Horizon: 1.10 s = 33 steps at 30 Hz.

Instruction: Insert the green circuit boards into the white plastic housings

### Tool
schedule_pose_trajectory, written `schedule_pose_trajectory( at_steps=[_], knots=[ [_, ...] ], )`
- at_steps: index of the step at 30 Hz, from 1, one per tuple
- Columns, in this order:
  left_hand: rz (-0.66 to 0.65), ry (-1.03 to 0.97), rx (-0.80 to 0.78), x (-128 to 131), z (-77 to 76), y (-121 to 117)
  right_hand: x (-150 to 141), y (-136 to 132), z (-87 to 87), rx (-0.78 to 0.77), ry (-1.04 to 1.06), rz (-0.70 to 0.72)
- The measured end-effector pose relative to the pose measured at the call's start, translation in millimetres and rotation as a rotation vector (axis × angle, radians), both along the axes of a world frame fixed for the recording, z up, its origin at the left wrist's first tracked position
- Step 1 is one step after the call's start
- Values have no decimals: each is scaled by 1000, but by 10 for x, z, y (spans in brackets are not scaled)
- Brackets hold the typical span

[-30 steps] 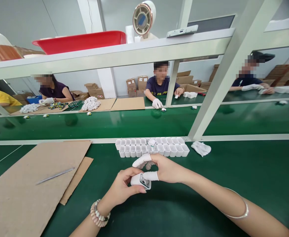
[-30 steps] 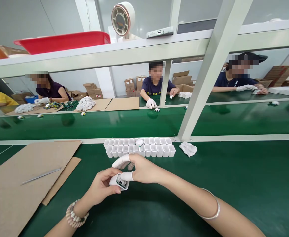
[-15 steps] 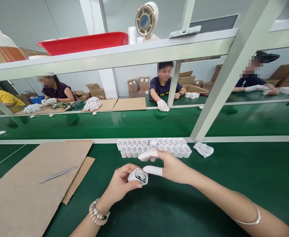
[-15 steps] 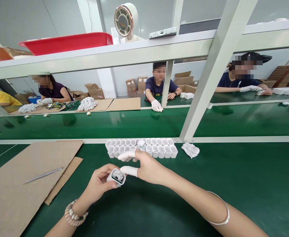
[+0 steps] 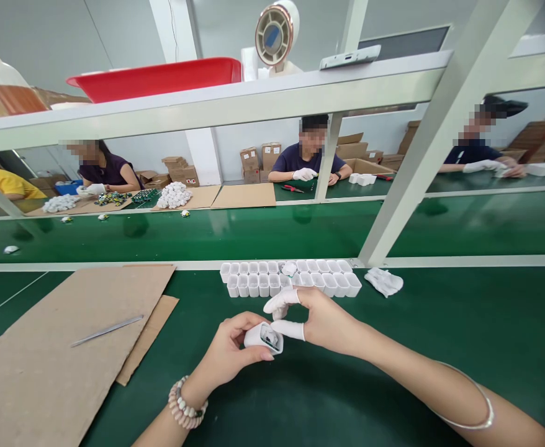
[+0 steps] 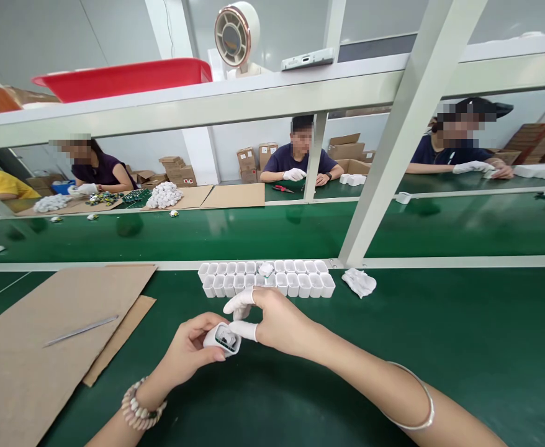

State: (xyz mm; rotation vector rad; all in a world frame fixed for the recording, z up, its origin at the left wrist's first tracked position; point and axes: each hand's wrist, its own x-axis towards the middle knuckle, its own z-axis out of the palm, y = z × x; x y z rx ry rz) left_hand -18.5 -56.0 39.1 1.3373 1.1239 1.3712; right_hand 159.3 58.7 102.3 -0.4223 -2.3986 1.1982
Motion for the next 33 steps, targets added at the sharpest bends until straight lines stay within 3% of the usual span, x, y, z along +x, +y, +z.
schedule_pose_trajectory(
  at_steps=[11,17,22,33],
  knots=[
    [29,29,-19,-42,-37,19,-67,-129,-102,442,-158,-43],
    [6,-40,-31,-64,-20,16,-2,16,-25,136,-78,-19],
    [17,-6,-4,-48,-2,10,65,45,20,85,-179,-24],
    [21,32,125,-38,-127,32,36,13,-50,-20,-260,8]
  ],
)
